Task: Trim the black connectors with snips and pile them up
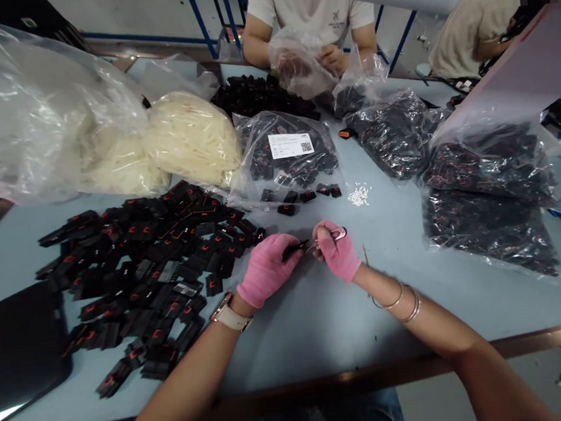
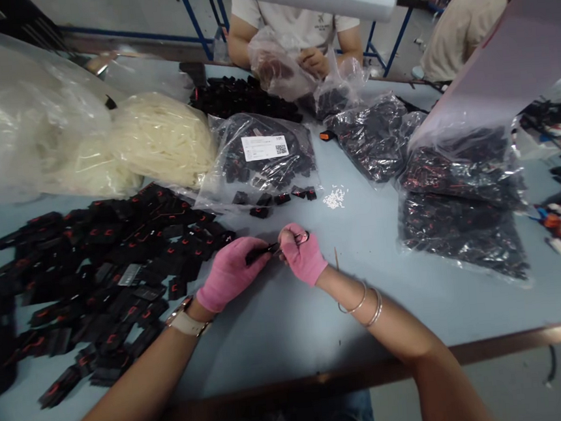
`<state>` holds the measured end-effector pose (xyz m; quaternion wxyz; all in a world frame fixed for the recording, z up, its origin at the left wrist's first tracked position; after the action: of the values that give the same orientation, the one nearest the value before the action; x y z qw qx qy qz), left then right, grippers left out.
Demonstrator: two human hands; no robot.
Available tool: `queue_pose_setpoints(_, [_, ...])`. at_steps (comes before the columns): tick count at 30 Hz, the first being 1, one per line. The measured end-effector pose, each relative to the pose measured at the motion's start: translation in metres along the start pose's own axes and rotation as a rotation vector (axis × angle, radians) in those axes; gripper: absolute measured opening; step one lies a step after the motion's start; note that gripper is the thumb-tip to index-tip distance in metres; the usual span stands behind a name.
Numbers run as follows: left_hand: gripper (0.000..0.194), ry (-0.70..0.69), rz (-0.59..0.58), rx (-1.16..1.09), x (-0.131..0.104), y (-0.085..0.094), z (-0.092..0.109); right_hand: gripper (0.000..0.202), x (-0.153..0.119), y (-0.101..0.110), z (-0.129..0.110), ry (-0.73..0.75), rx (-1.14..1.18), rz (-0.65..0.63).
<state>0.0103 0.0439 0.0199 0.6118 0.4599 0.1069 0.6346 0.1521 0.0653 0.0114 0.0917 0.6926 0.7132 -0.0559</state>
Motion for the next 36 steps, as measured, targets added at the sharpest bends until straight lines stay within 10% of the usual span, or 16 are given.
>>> queue_pose_setpoints(36, [0.007, 0.042, -0.032, -0.056, 0.0021, 0.0018, 0.0012, 0.024, 0.0001, 0.0050, 0.0022, 0.029, -0.038, 0.032])
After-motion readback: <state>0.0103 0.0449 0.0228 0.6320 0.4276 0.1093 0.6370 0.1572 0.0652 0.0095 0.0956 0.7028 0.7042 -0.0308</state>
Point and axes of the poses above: each hand's wrist, its own x-axis towards the middle knuckle, its own y-axis out of the back of the hand, z = x × y, the point moved 5 cm from there along x, towards the middle knuckle, and after that the axes turned 6 degrees about z, right-handed, at the moved point
